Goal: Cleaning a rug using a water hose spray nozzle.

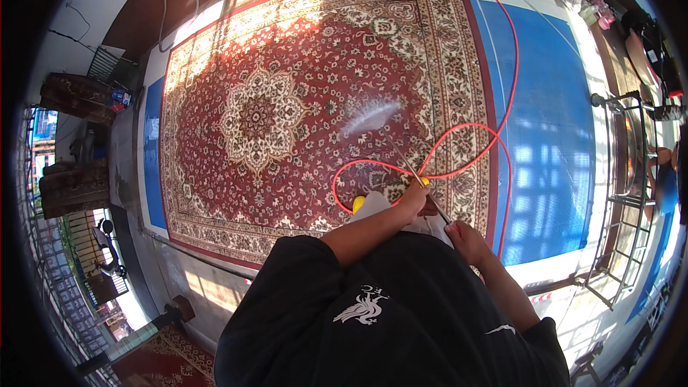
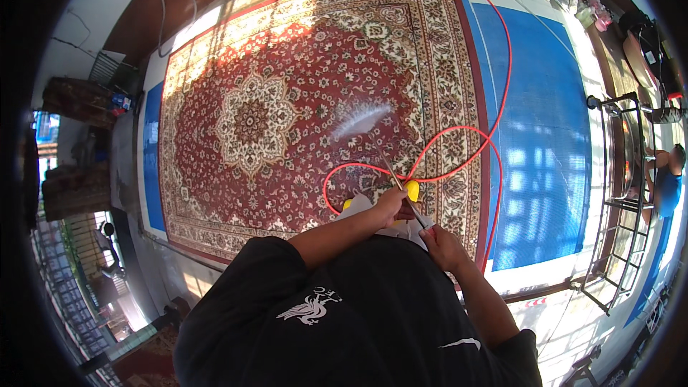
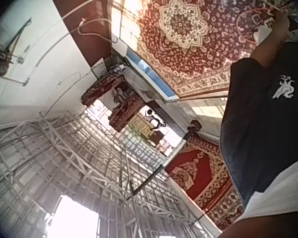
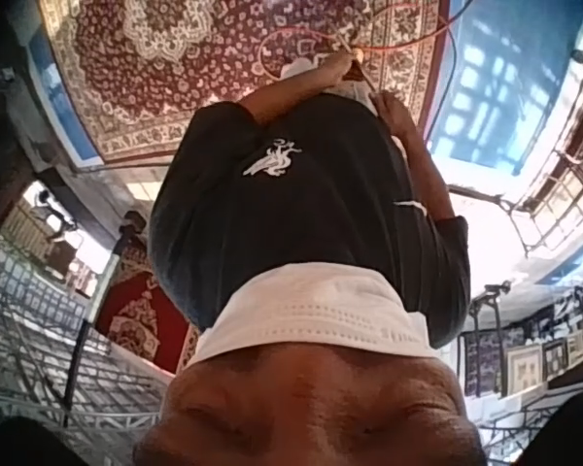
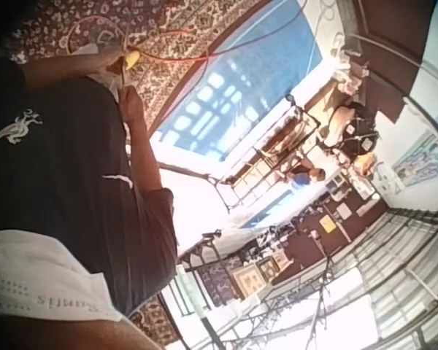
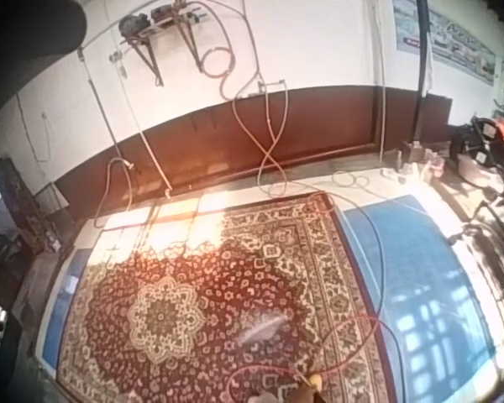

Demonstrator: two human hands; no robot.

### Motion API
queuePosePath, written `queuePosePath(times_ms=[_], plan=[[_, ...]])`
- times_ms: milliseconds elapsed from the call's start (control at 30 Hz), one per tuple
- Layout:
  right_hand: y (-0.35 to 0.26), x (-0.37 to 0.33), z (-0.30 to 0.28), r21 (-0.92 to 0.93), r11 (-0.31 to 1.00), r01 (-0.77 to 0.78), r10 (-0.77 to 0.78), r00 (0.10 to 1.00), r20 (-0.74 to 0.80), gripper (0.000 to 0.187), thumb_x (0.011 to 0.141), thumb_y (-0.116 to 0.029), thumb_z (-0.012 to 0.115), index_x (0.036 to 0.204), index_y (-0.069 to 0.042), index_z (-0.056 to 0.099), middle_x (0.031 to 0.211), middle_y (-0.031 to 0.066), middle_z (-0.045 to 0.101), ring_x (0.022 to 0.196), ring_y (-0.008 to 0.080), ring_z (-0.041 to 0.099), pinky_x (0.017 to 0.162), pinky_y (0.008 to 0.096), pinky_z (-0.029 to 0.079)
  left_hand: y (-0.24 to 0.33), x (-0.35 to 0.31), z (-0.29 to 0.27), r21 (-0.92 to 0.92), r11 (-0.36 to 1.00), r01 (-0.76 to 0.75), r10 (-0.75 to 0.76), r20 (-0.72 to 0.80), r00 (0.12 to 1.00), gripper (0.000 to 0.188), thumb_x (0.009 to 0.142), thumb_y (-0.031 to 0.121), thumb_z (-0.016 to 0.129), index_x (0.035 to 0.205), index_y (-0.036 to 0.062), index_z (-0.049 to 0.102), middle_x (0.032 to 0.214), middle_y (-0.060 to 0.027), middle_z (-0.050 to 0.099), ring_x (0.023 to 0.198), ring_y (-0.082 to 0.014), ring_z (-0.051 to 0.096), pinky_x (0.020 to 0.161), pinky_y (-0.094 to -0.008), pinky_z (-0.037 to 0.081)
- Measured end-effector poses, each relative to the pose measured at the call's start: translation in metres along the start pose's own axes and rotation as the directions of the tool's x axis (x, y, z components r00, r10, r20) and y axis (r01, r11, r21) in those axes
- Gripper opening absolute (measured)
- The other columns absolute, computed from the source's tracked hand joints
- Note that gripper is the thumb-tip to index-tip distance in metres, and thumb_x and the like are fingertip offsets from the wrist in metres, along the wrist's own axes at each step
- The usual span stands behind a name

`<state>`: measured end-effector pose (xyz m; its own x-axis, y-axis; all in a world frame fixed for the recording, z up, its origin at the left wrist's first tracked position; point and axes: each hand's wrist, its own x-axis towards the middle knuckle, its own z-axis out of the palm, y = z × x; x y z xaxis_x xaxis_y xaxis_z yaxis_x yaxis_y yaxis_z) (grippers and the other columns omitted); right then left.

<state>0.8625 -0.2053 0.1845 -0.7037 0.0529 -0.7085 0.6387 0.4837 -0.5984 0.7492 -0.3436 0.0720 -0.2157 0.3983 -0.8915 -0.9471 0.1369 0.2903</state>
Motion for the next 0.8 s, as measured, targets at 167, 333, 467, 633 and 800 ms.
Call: queuePosePath(times_ms=[167,333,467,633,800], plan=[[-0.006,0.005,0.037,-0.026,0.995,0.093,-0.094,0.992,-0.080,0.042,0.090,-0.039,0.047,0.082,0.001,0.052,0.070,0.0210,0.058,0.071,0.0372,0.058,0.066,0.0431,0.044,0.009,-0.022,-0.023,0.017,0.956,-0.293,0.294,-0.028,0.956,0.023,0.095,0.030,0.036,0.113,0.0147,0.038,0.078,-0.0108,0.059,0.063,-0.0245,0.064,0.055,-0.0370,0.055],[-0.020,-0.008,0.076,0.024,1.000,0.005,-0.005,1.000,-0.010,0.045,0.090,-0.043,0.046,0.082,0.001,0.052,0.066,0.0168,0.056,0.064,0.0315,0.058,0.062,0.0403,0.044,-0.012,-0.029,-0.060,0.048,0.997,0.052,-0.052,-0.017,0.999,0.033,0.095,0.033,0.035,0.107,0.0053,0.049,0.081,-0.0115,0.062,0.065,-0.0228,0.063,0.061,-0.0378,0.055],[-0.058,-0.022,0.102,0.075,0.972,-0.223,0.210,0.966,0.153,0.045,0.091,-0.045,0.046,0.082,-0.001,0.053,0.062,0.0046,0.052,0.058,0.0127,0.049,0.056,0.0304,0.041,-0.043,-0.044,-0.107,-0.077,0.986,0.147,-0.141,0.080,0.987,0.033,0.096,0.033,0.034,0.103,0.0044,0.050,0.082,-0.0111,0.063,0.069,-0.0219,0.063,0.061,-0.0365,0.054],[-0.064,-0.018,0.156,0.026,0.997,-0.068,0.065,0.994,0.084,0.041,0.092,-0.042,0.046,0.082,-0.002,0.049,0.060,0.0073,0.050,0.058,0.0161,0.050,0.056,0.0326,0.040,-0.045,-0.079,-0.151,-0.185,0.969,-0.162,0.179,0.080,0.981,0.025,0.096,0.026,0.034,0.118,0.0140,0.036,0.079,-0.0113,0.061,0.063,-0.0215,0.063,0.056,-0.0344,0.054],[-0.073,-0.035,0.208,-0.122,0.981,0.151,-0.161,0.984,-0.071,0.040,0.093,-0.040,0.044,0.085,0.000,0.048,0.061,0.0164,0.049,0.058,0.0288,0.050,0.059,0.0392,0.041,-0.055,-0.109,-0.182,-0.120,0.936,-0.331,0.336,0.027,0.941,0.025,0.096,0.026,0.035,0.118,0.0133,0.031,0.076,-0.0129,0.060,0.055,-0.0231,0.061,0.051,-0.0340,0.053]])
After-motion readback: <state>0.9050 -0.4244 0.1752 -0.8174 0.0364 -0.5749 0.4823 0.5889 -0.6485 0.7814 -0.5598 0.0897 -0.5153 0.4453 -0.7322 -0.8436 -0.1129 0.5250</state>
